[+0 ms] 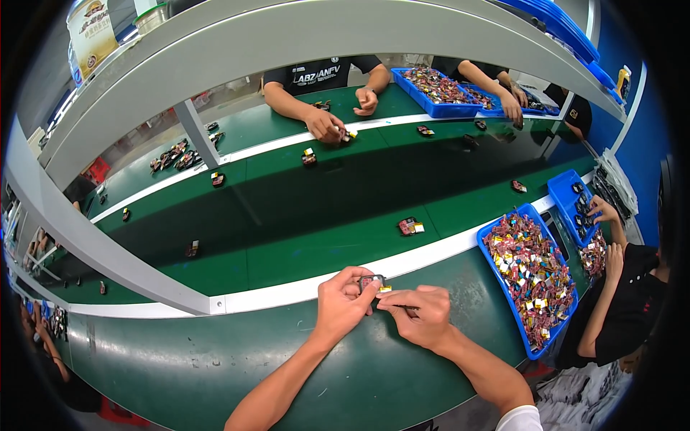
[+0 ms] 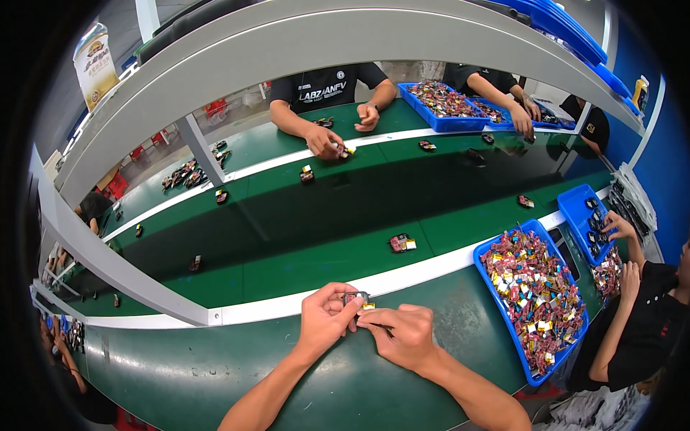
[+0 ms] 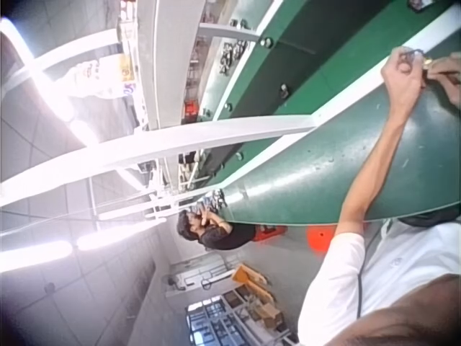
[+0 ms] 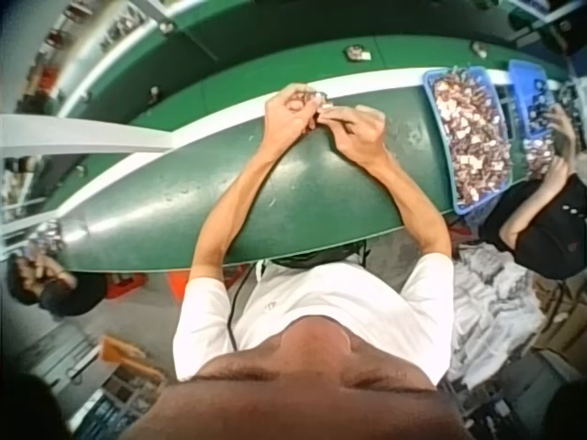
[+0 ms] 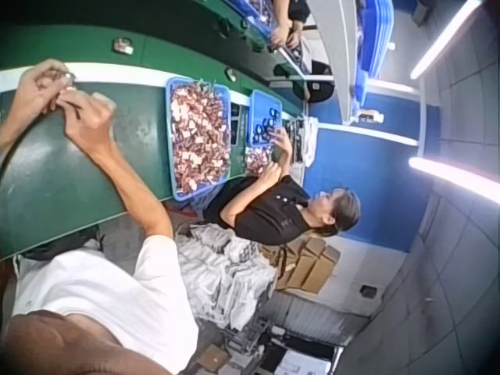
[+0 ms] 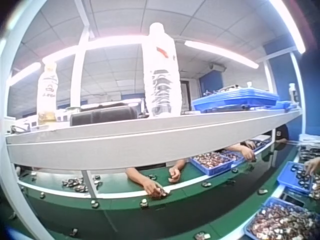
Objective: Manually assemble and sort small mechanical or electronic components on an assembly line.
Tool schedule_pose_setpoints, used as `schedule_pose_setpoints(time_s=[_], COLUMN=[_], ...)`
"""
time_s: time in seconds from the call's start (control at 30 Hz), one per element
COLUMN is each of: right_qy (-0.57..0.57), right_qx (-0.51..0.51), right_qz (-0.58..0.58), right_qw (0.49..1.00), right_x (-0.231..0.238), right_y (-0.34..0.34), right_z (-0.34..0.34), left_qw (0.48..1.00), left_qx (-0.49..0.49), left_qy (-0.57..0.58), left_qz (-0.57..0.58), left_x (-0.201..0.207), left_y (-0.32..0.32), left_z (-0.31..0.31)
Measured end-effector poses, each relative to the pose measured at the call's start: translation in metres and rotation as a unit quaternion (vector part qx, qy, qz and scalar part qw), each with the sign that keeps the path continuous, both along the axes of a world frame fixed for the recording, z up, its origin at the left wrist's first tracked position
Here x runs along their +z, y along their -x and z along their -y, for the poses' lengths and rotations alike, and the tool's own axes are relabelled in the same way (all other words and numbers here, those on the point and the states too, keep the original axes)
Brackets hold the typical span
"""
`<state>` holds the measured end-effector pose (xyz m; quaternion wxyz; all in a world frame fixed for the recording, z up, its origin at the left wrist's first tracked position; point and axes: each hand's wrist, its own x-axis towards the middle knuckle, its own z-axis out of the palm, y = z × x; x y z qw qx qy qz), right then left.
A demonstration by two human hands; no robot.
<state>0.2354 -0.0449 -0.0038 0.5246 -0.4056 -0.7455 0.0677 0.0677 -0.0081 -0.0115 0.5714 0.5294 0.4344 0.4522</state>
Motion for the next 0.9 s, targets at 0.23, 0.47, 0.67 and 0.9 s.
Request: schedule_pose_setpoints(time_s=[0.23,0.47,0.67,0.9], right_qy=[0.008,0.011,0.02,0.032], right_qx=[-0.002,-0.007,-0.007,-0.016], right_qz=[0.007,-0.011,-0.022,-0.027], right_qw=[1.0,1.0,1.0,0.999], right_x=[0.0,-0.004,-0.003,-0.004], right_y=[0.0,0.002,0.003,0.001], right_z=[-0.001,-0.003,-0.003,-0.003], left_qw=[0.999,0.994,0.985,0.985], left_qx=[0.039,0.086,0.102,0.098], left_qy=[0.008,-0.06,-0.121,-0.132], left_qz=[-0.02,-0.022,-0.075,-0.06], left_x=[-0.007,-0.014,-0.017,-0.012], left_y=[-0.003,-0.005,-0.005,-0.006], left_z=[0.001,0.003,0.005,0.006])
